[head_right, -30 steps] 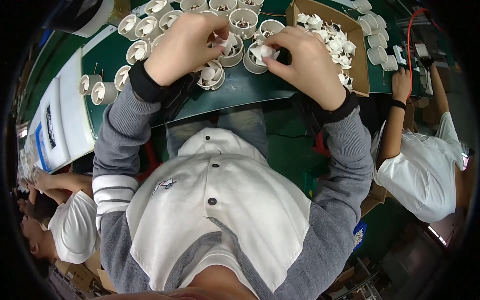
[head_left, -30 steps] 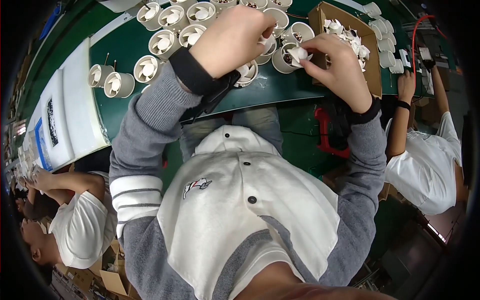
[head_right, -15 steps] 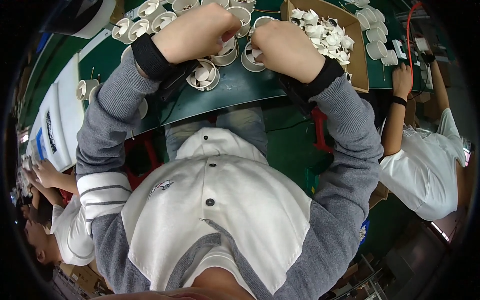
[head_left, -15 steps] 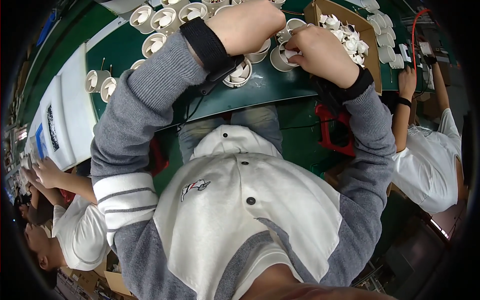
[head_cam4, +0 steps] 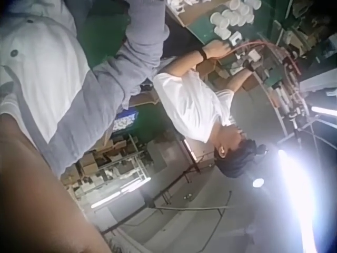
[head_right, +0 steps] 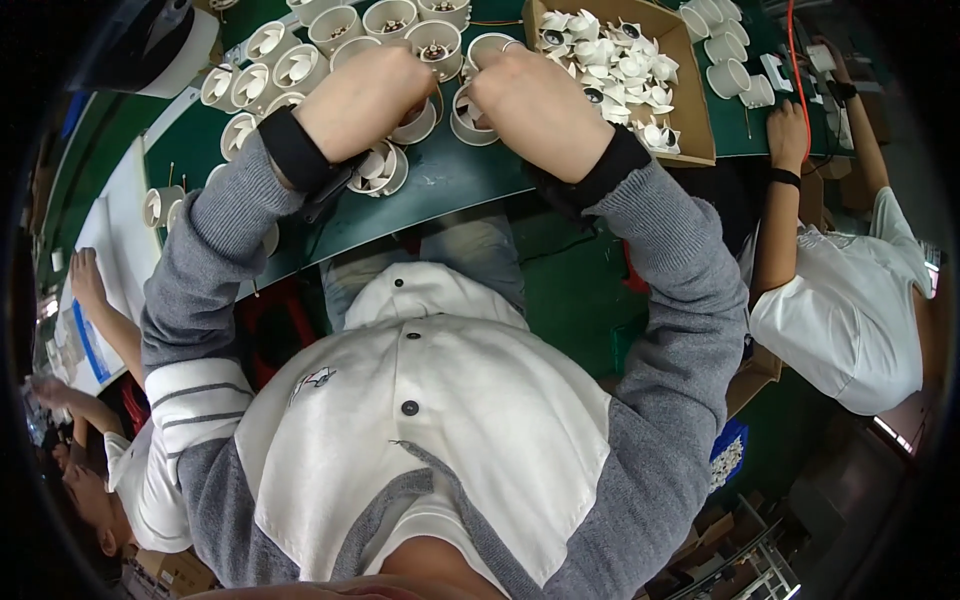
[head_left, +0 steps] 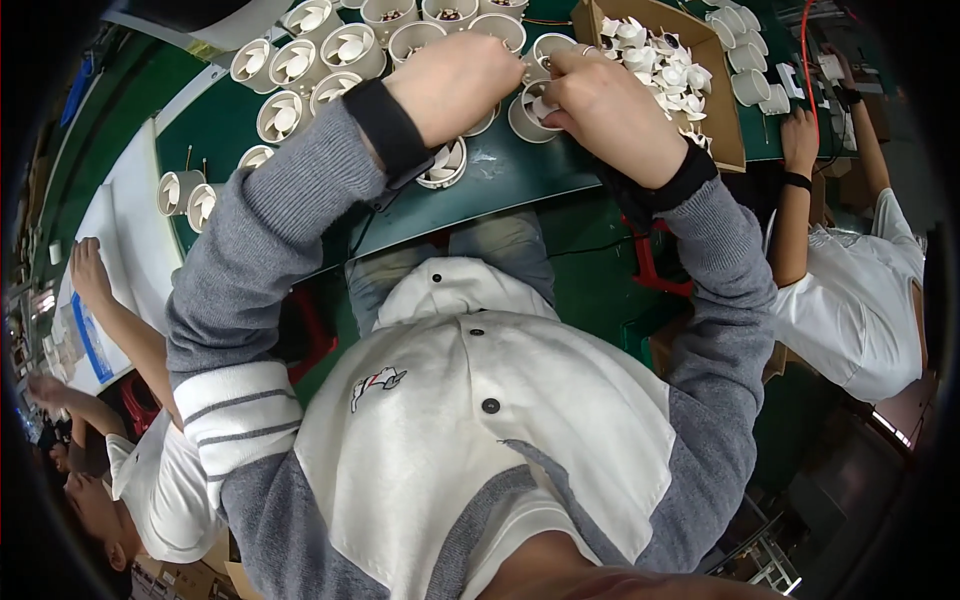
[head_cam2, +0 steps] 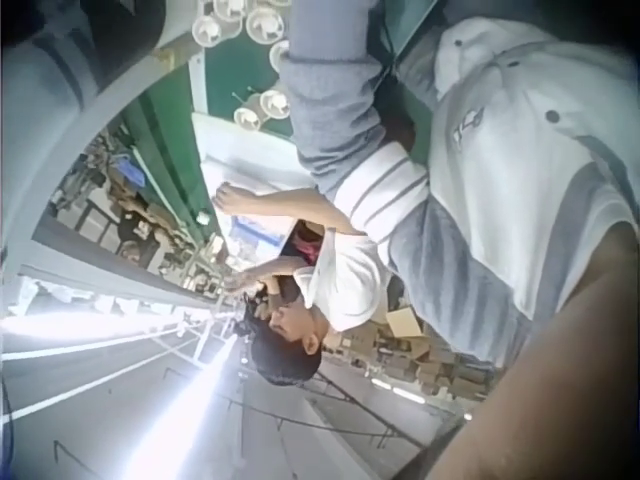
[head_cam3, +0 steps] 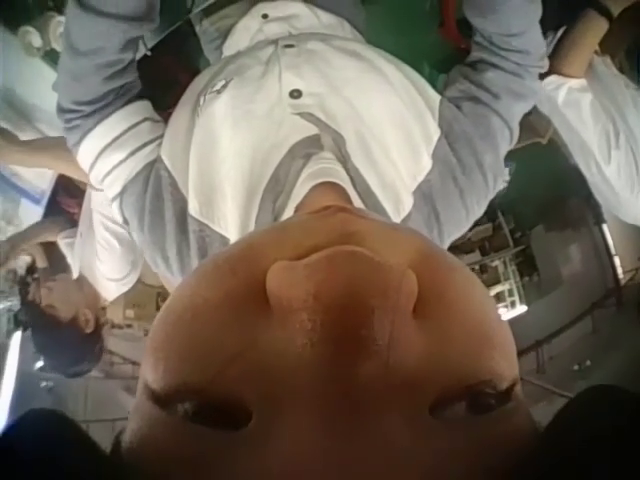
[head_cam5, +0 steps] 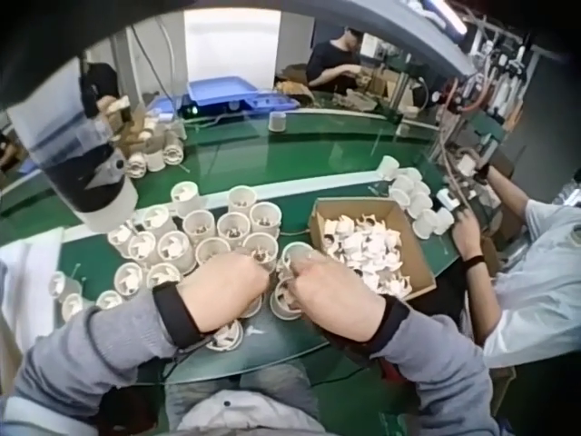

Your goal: The person picks up fan blades from a box, inserts them into fan housings, and presses them down. This process is repeated multiple times before the person moves the box of fan blades to the side.

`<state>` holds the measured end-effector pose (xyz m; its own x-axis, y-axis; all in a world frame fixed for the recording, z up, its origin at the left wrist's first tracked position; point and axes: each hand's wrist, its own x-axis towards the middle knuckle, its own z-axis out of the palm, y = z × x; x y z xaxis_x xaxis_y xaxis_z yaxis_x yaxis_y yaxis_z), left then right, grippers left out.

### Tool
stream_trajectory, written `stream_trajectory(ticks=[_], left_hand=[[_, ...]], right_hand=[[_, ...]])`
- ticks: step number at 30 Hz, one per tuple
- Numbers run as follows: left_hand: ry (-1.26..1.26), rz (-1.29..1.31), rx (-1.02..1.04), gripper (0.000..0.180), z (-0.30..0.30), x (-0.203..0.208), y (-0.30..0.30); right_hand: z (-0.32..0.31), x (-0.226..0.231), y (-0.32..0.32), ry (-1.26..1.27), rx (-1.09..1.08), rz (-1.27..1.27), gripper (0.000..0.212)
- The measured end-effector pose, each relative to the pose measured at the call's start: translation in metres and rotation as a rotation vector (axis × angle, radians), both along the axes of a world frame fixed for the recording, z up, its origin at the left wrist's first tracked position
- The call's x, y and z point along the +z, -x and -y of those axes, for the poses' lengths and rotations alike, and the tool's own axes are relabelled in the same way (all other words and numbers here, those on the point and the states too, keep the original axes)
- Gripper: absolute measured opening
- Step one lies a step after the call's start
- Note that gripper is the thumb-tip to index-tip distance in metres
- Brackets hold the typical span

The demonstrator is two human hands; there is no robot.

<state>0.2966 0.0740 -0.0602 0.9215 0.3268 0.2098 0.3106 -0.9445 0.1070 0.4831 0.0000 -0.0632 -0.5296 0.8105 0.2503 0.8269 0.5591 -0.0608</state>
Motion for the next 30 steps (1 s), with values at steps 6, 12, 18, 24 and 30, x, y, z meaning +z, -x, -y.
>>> stream_trajectory(ticks=[6,12,18,24,30], left_hand=[[-0.081,-0.013,-0.07,0.014,-0.004,0.017,0.001],[0.07,0.34,-0.248,0.005,0.005,0.03,-0.09],[-0.014,0.066,-0.258,0.012,-0.04,0.001,-0.199],[0.05,-0.015,-0.225,0.016,-0.045,-0.026,-0.217],[-0.007,-0.127,-0.175,0.014,-0.04,-0.018,-0.228]], right_hand=[[0.014,0.038,-0.091,0.139,-0.236,-0.095,0.018],[-0.034,-0.011,-0.181,0.191,-0.118,-0.037,0.027],[-0.029,-0.014,-0.179,0.289,-0.336,0.084,0.031],[-0.014,-0.012,-0.18,0.361,-0.456,0.005,0.031],[-0.007,-0.003,-0.181,0.323,-0.46,0.078,0.032]])
